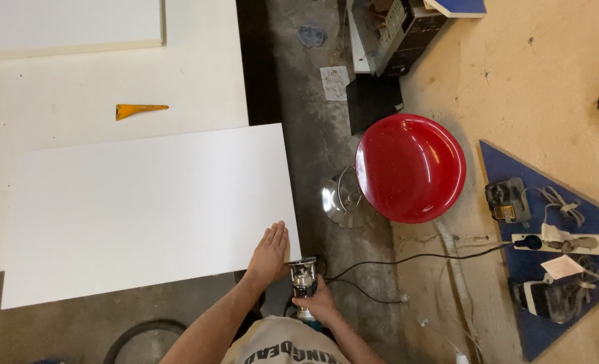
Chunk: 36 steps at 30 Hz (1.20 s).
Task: Finishing the edges of wooden panels using a manual edge trimmer and a palm router, and processing them on a boring machine.
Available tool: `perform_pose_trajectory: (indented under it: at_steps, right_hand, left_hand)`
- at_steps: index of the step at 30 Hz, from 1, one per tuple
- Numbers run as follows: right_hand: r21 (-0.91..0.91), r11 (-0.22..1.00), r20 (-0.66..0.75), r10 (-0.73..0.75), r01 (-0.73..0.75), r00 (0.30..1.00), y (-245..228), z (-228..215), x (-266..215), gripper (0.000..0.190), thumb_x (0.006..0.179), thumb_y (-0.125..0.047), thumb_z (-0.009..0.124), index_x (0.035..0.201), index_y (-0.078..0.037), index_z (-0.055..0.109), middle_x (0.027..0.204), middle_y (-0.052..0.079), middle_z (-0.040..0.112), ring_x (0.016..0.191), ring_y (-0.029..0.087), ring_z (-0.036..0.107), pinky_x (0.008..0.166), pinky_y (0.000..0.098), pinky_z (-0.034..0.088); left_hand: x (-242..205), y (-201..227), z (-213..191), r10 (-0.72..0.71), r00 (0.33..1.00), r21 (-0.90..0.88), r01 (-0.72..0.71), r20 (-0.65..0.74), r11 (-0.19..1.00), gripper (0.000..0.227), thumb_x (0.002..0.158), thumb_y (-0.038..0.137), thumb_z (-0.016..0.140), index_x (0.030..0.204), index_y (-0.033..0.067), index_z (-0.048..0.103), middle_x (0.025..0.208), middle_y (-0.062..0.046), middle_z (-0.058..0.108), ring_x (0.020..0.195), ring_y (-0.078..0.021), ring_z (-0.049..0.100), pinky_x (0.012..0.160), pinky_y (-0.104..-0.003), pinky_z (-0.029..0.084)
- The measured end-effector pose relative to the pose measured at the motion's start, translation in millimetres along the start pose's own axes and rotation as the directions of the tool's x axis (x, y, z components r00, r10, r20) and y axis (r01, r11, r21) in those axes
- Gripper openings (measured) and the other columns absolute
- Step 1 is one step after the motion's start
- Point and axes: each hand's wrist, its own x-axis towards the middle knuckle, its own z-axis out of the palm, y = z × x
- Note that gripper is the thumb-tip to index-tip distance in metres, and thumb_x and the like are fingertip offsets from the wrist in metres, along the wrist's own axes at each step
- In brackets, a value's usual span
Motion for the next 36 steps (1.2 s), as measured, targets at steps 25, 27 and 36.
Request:
perform_pose_trajectory:
  at_steps: [25, 27, 36]
  right_hand:
    - [0.019, 0.995, -0.033, -0.095, 0.096, 0.995, 5, -5, -11, 0.089, 0.060, -0.029, 0.090, 0.139, -0.019, 0.050, 0.126, 0.002, 0.071, 0.113, 0.015, 0.065, 0.093, 0.0269, 0.051]
    - [0.108, 0.992, -0.055, -0.053, 0.059, 0.997, 13, -11, -8, 0.099, 0.063, -0.024, 0.094, 0.149, -0.020, 0.045, 0.135, 0.003, 0.068, 0.121, 0.018, 0.065, 0.101, 0.0310, 0.051]
    - [0.273, 0.961, -0.285, 0.117, -0.036, 0.951, 15, -92, -60, 0.080, 0.068, -0.019, 0.090, 0.140, -0.013, 0.057, 0.128, 0.010, 0.074, 0.114, 0.026, 0.069, 0.095, 0.0365, 0.054]
  left_hand:
    - [-1, -12, -62, 0.038, 0.960, -0.174, 0.012, 0.279, 0.985, 0.118, 0.087, 0.065, 0.067, 0.162, -0.0047, 0.008, 0.171, -0.025, 0.000, 0.158, -0.0364, 0.003, 0.128, -0.046, 0.005]
    - [-1, -13, -67, 0.024, 0.960, -0.248, 0.048, 0.278, 0.968, 0.114, 0.089, 0.059, 0.070, 0.162, -0.0037, 0.010, 0.171, -0.023, -0.001, 0.159, -0.0351, 0.002, 0.128, -0.045, 0.006]
    - [0, 1, -24, 0.345, 0.938, -0.093, -0.344, -0.001, 0.934, 0.059, 0.101, 0.011, 0.044, 0.159, 0.0109, 0.035, 0.169, -0.017, 0.023, 0.157, -0.0365, 0.018, 0.127, -0.058, 0.006]
